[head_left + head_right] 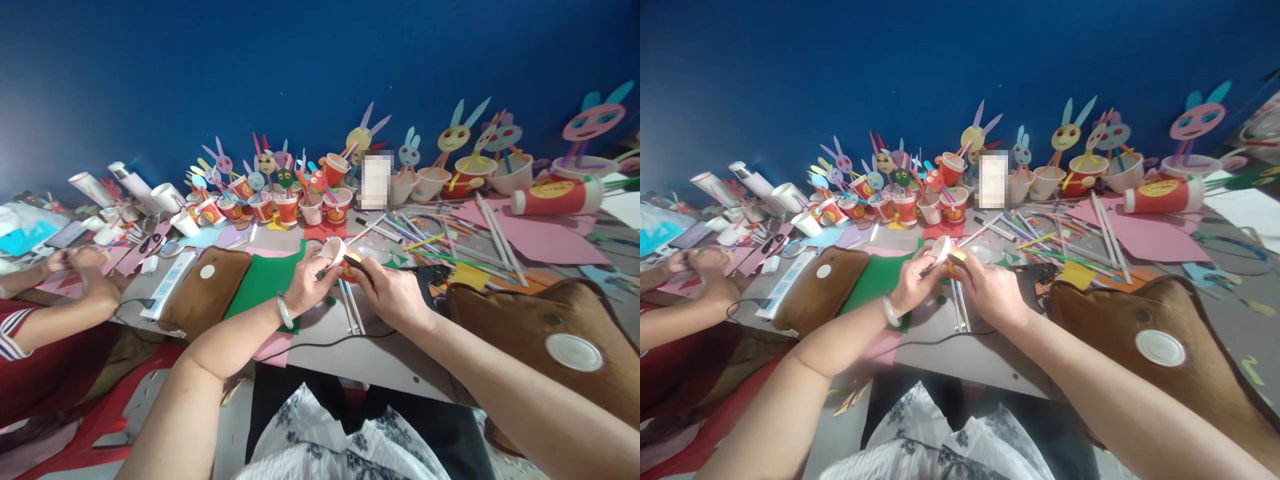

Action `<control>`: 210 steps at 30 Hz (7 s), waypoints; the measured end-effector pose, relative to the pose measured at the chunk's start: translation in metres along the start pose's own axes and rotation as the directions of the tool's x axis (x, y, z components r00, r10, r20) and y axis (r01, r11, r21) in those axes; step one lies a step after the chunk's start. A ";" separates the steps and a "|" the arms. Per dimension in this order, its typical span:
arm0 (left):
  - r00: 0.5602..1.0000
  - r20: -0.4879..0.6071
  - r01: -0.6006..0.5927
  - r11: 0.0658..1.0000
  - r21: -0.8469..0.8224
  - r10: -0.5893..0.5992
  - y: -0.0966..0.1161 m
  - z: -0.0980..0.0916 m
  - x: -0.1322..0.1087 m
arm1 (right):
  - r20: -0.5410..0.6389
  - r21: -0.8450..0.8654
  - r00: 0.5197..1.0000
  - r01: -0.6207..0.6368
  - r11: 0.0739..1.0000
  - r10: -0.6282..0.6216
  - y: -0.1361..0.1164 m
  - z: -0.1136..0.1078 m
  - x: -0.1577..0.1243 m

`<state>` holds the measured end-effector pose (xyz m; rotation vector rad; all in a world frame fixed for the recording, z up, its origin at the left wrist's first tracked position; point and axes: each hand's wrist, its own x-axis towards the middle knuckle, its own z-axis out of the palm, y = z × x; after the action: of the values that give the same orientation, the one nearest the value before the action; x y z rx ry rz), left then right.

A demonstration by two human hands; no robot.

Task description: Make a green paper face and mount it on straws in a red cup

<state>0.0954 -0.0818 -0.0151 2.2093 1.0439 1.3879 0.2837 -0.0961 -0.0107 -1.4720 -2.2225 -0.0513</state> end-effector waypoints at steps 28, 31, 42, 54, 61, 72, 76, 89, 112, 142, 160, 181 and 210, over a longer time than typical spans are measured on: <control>0.999 0.008 -0.047 0.998 0.033 0.046 -0.001 0.000 0.000 | 0.031 0.030 0.999 0.013 0.999 -0.014 0.000 -0.005 0.001; 0.999 0.008 -0.048 0.998 0.027 0.048 -0.002 -0.001 0.001 | 0.027 0.011 1.000 0.005 1.000 -0.005 0.001 -0.003 0.001; 0.999 0.041 0.033 0.999 -0.032 -0.032 0.002 -0.008 0.001 | 0.000 -0.033 1.000 0.010 0.999 -0.010 0.004 -0.003 0.002; 0.993 0.051 -0.102 0.995 -0.012 0.102 -0.003 -0.010 0.003 | 0.090 0.156 0.996 -0.035 0.987 0.021 -0.002 -0.011 0.004; 0.996 0.032 -0.085 0.996 -0.017 0.085 0.002 -0.009 0.002 | 0.070 0.178 0.997 -0.038 0.983 0.026 -0.003 -0.012 0.002; 0.999 0.026 -0.030 0.999 -0.029 0.030 0.003 -0.007 0.001 | 0.078 0.177 0.997 -0.042 0.983 0.029 -0.003 -0.010 0.002; 0.998 0.025 -0.057 0.997 -0.050 0.058 0.001 -0.007 0.001 | 0.082 0.189 0.996 -0.045 0.981 0.030 -0.003 -0.011 0.002; 0.999 0.050 -0.001 0.998 -0.070 0.005 0.003 -0.010 0.000 | 0.051 0.194 0.998 -0.031 0.981 0.022 -0.001 -0.007 0.000; 0.950 0.261 0.264 0.889 -0.375 -0.172 -0.008 -0.026 0.008 | 0.023 0.268 0.983 0.169 0.948 -0.182 -0.002 -0.003 -0.003; 0.895 0.351 0.436 0.703 -0.561 -0.275 0.003 -0.029 0.010 | 0.097 0.395 0.975 0.148 0.907 -0.202 -0.001 -0.004 -0.005; 0.906 0.326 0.417 0.696 -0.584 -0.269 0.000 -0.024 0.007 | 0.123 0.487 0.975 0.104 0.867 -0.186 -0.001 -0.006 -0.006; 0.891 0.356 0.447 0.679 -0.582 -0.282 0.007 -0.030 0.011 | 0.130 0.519 0.978 0.075 0.852 -0.165 0.000 -0.004 -0.008; 0.942 0.190 0.336 0.790 -0.513 -0.277 -0.004 -0.022 0.011 | -0.147 0.401 0.987 0.126 0.907 -0.072 0.009 0.004 -0.002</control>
<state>0.0774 -0.0732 -0.0005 1.5969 0.7993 1.2135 0.2912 -0.0927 -0.0167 -1.0949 -2.0440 0.2660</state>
